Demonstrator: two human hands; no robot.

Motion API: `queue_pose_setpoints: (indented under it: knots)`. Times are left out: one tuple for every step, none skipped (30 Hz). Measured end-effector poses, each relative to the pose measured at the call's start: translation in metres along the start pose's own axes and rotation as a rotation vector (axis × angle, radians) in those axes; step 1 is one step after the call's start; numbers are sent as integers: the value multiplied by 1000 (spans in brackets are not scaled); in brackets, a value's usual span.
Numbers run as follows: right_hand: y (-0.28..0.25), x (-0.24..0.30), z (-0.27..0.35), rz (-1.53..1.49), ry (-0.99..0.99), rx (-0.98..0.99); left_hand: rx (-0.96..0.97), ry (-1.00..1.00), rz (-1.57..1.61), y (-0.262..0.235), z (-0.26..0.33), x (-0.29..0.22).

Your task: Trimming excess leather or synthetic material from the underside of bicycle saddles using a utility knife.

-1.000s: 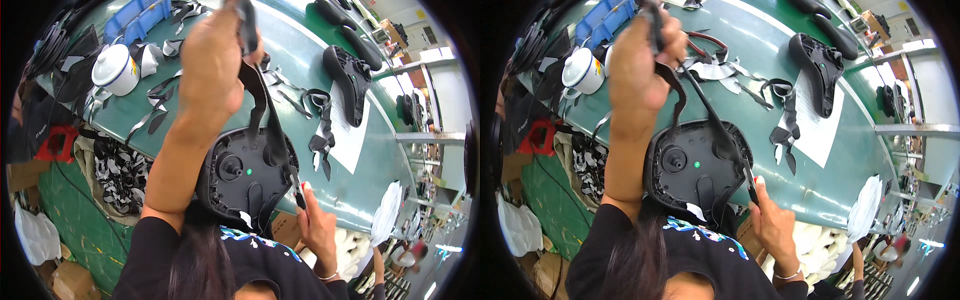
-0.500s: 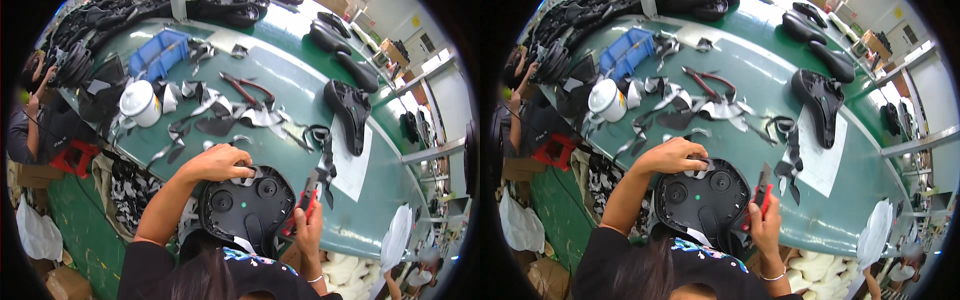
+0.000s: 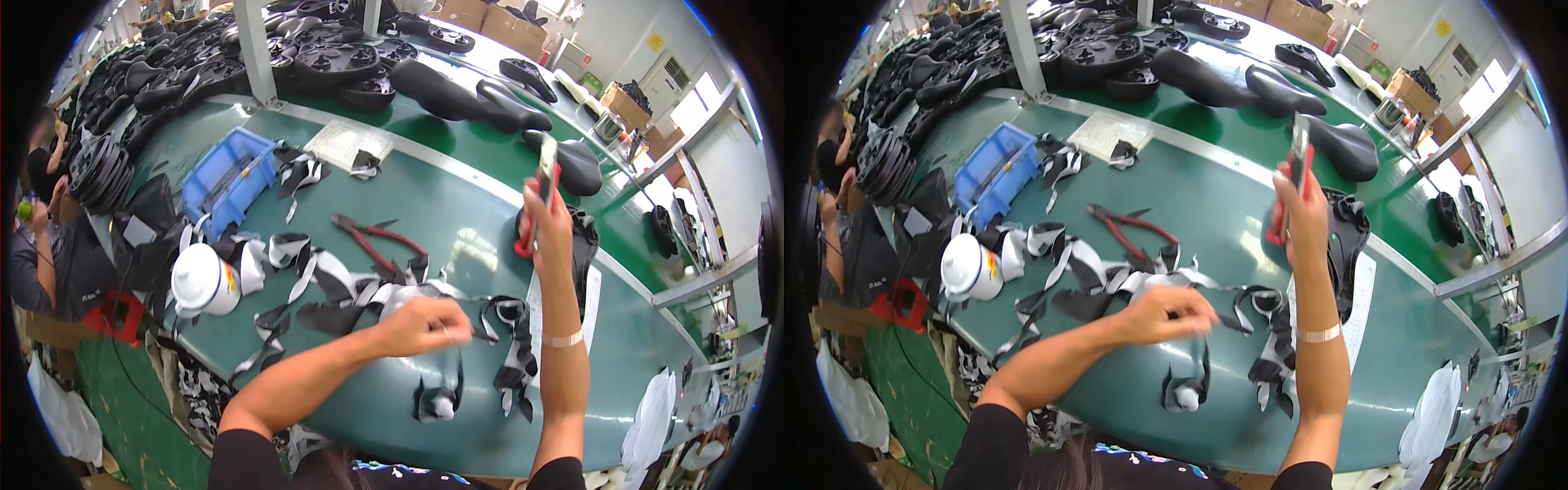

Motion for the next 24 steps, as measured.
queue_pose_setpoints:
  knots:
    - [6, -12, -41, -110, 19, 45, -283, 111, -179, -21, -1, 1]
    - [6, -30, -81, -199, 41, -5, -366, 252, -346, -27, 1, -7]
    - [5, -47, -118, -272, 77, -107, -444, 404, -513, -32, 3, -18]
    - [10, -66, -145, -376, 161, -195, -480, 402, -545, -36, 4, -18]
    - [-2, -82, -182, -368, 151, -203, -449, 461, -676, -29, -1, -27]
    - [-38, -90, -221, -420, 53, -277, -419, 468, -624, -24, -8, -28]
    - [-54, -97, -245, -483, -29, -336, -398, 455, -585, -22, -10, -25]
    - [-33, -109, -255, -432, 50, -343, -371, 387, -553, -29, -8, -18]
    - [-9, -113, -261, -383, 127, -344, -348, 317, -523, -34, -3, -13]
    - [6, -113, -275, -358, 233, -171, -354, 268, -472, -33, -4, -9]
    - [8, -112, -282, -303, 231, -178, -334, 244, -498, -33, -4, -9]
    - [-8, -107, -290, -159, 116, -334, -329, 253, -493, -32, -5, -9]
    - [-23, -100, -292, -13, -2, -489, -323, 263, -487, -30, -5, -8]
    - [-30, -101, -298, -3, -8, -494, -334, 263, -440, -30, -8, -6]
    - [-25, -75, -292, 529, -294, -607, -335, 259, -441, -30, -8, -4]
    - [-6, -53, -283, 1068, -583, -690, -327, 248, -432, -28, -9, -4]
    - [-3, -68, -292, 955, -411, -446, -317, 239, -422, -27, -11, -4]
    - [-5, -71, -300, 846, -300, -322, -300, 243, -439, -25, -14, -4]
    - [19, -77, -296, 710, -175, -182, -303, 225, -448, -28, -11, -4]
    - [37, -84, -286, 255, 46, 10, -305, 185, -438, -32, -8, -2]
    - [49, -77, -281, 192, 174, 173, -303, 166, -423, -33, -8, -2]
    - [45, -75, -284, 159, 253, 228, -313, 139, -382, -33, -8, -2]
    - [45, -75, -287, 123, 331, 285, -309, 142, -380, -32, -7, -2]
    - [42, -74, -294, 129, 328, 281, -301, 156, -383, -30, -8, -1]
Point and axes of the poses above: each hand's wrist, its own z-axis away from the middle knuckle, its own y-axis out of the palm, x = y × z, the point moved 7 cm from there along -z, towards the middle knuckle, and after that the axes turned 2 degrees about z, right-handed, at the moved point
